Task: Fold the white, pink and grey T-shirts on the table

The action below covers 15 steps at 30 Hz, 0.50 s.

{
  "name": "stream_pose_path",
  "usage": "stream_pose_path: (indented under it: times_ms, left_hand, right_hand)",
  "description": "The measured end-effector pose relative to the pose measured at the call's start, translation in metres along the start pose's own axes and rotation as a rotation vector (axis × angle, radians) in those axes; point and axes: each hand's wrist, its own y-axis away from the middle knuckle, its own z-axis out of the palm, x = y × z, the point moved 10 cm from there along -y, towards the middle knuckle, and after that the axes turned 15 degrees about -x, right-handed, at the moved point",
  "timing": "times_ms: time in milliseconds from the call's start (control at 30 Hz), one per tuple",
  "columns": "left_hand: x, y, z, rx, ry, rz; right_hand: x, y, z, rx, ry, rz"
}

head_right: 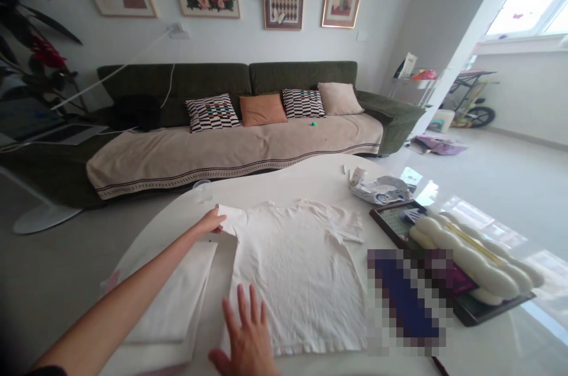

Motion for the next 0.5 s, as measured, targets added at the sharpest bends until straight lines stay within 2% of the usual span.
stream_pose_path:
  times_ms: [67,133,300,400,500]
  left_hand:
    - [-0.013,0.006,-0.002,0.046,0.003,-0.047]
    - [-0.026,0.01,-0.003,0.085,0.012,-0.088]
    - [-0.037,0.009,0.001,0.145,0.14,-0.106]
    - [-0.035,0.011,0.002,0.177,0.264,-0.083]
    - [-0.024,0.013,-0.005,0.208,0.388,-0.041]
  right_hand:
    - [-0.017,0.007,0.028,-0.104,-0.055,-0.058]
    - [-0.018,0.012,0.037,-0.122,-0.083,-0.037]
    - [-0.022,0.007,0.028,0.051,-0.042,0.119]
    - [-0.026,-0.002,0.03,0.114,0.002,0.225]
    - [-0.023,0.0,0.021,0.184,-0.063,0.223]
